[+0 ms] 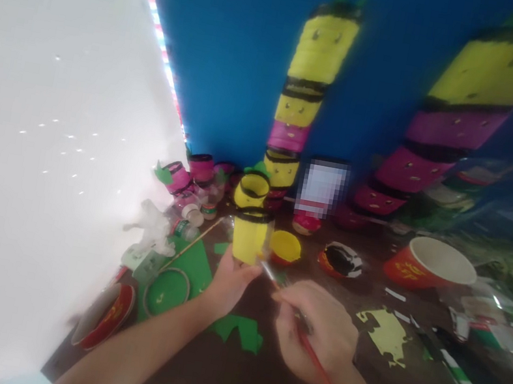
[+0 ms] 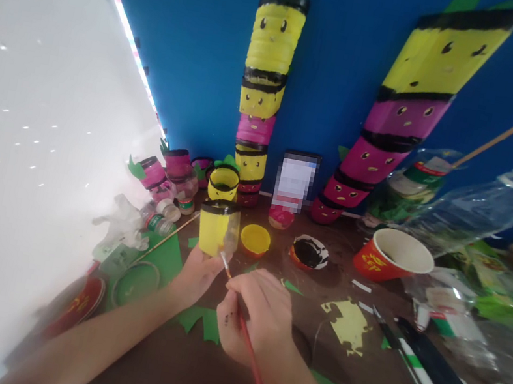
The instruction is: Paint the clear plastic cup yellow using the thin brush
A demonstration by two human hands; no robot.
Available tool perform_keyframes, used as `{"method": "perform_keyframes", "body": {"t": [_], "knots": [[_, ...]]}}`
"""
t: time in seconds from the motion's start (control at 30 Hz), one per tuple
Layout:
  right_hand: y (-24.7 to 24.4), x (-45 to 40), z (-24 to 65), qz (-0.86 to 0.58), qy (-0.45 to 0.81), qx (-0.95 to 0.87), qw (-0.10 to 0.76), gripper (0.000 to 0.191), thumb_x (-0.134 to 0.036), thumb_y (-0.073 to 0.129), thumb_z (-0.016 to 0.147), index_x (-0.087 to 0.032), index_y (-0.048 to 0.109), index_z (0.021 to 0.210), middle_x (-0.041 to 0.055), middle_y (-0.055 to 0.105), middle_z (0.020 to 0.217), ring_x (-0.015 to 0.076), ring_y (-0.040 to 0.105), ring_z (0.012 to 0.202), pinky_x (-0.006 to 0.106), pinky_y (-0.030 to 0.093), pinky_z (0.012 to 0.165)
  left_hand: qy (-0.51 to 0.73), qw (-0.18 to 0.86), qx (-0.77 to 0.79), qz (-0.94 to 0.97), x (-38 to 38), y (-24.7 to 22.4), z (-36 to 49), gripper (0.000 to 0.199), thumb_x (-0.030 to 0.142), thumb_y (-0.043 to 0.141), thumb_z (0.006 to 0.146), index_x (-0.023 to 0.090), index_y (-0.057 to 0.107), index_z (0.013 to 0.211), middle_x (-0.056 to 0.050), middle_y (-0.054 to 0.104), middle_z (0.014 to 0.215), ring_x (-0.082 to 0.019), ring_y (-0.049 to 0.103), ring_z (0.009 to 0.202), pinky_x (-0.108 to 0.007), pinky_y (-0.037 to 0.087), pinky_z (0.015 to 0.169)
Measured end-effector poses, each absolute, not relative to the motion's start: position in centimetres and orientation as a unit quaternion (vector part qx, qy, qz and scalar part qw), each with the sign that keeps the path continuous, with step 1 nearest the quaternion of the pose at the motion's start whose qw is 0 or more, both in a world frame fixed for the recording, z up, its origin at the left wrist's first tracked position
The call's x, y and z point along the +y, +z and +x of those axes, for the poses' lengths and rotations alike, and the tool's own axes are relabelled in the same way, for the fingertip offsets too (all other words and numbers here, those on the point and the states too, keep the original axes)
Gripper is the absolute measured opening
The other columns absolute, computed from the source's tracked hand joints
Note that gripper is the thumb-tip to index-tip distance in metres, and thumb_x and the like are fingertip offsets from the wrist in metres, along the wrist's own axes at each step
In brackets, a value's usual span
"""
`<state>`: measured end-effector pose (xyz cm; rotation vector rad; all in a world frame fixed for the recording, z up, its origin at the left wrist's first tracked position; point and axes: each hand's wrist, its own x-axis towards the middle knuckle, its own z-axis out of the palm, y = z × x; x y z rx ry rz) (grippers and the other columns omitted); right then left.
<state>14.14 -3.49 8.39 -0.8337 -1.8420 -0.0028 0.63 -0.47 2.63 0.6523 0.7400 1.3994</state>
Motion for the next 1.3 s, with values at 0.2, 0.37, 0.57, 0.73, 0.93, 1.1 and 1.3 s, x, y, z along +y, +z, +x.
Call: {"method": "perform_keyframes", "body": {"t": [0.2,0.37,0.57,0.73,0.93,1.1,1.3], "knots": [[8.3,-3.2,13.9,-0.36,0.0,-0.769,0.528,0.021,-0.004,0.053,0.073,-0.019,0.058,0.087,0.0003,0.063,0.074,0.0128,0.061,0.071,0.026,0.049,0.069,0.62,0.66,0.311,0.289,-0.4,2.3,0.6,0.051,0.012,0.073,0.061,0.02,0.053,0.107,-0.005,0.064,0.1,-0.018,0.059,0.095,-0.035,0.039,0.092],[8.3,-3.4,14.2,-0.343,0.035,-0.786,0.513,0.015,-0.004,0.05,0.072,-0.019,0.054,0.072,-0.0013,0.057,0.061,0.011,0.053,0.055,0.026,0.043,0.054,0.617,0.65,0.341,0.283,-0.4,2.5,0.8,0.059,0.011,0.073,0.06,0.02,0.05,0.114,-0.007,0.064,0.102,-0.02,0.058,0.098,-0.038,0.038,0.095],[8.4,-3.4,14.0,-0.347,-0.006,-0.76,0.55,0.021,-0.003,0.053,0.07,-0.018,0.057,0.082,0.0009,0.062,0.071,0.0139,0.059,0.069,0.028,0.048,0.066,0.614,0.653,0.336,0.289,-0.4,2.6,0.7,0.054,0.014,0.074,0.06,0.019,0.052,0.11,-0.006,0.064,0.1,-0.019,0.058,0.097,-0.035,0.04,0.092],[8.2,-3.4,14.0,-0.357,0.016,-0.771,0.528,0.018,-0.004,0.052,0.071,-0.019,0.056,0.08,0.0,0.061,0.068,0.0125,0.058,0.065,0.026,0.047,0.062,0.611,0.65,0.344,0.293,-0.5,2.4,0.7,0.052,0.014,0.074,0.06,0.018,0.053,0.108,-0.007,0.064,0.101,-0.02,0.059,0.098,-0.036,0.04,0.093],[8.6,-3.6,14.3,-0.343,0.016,-0.762,0.55,0.015,-0.006,0.05,0.072,-0.02,0.055,0.075,0.0,0.061,0.065,0.0125,0.057,0.061,0.027,0.047,0.058,0.618,0.661,0.31,0.291,-0.5,2.6,0.7,0.058,0.014,0.073,0.063,0.02,0.051,0.116,-0.006,0.063,0.105,-0.018,0.057,0.103,-0.036,0.036,0.099],[8.7,-3.2,14.2,-0.345,0.017,-0.729,0.591,0.024,-0.002,0.053,0.072,-0.019,0.058,0.088,0.0013,0.066,0.077,0.0132,0.063,0.073,0.027,0.052,0.069,0.609,0.697,0.25,0.283,-0.8,3.2,0.5,0.052,0.019,0.073,0.065,0.021,0.054,0.112,-0.006,0.062,0.112,-0.019,0.056,0.107,-0.037,0.035,0.101],[8.5,-3.1,14.1,-0.357,0.015,-0.734,0.577,0.023,-0.003,0.054,0.073,-0.019,0.059,0.089,0.0021,0.068,0.077,0.014,0.064,0.073,0.028,0.052,0.069,0.594,0.708,0.255,0.286,-0.9,3.5,0.5,0.054,0.023,0.077,0.061,0.02,0.057,0.111,-0.006,0.064,0.109,-0.022,0.056,0.107,-0.037,0.037,0.099]]}}
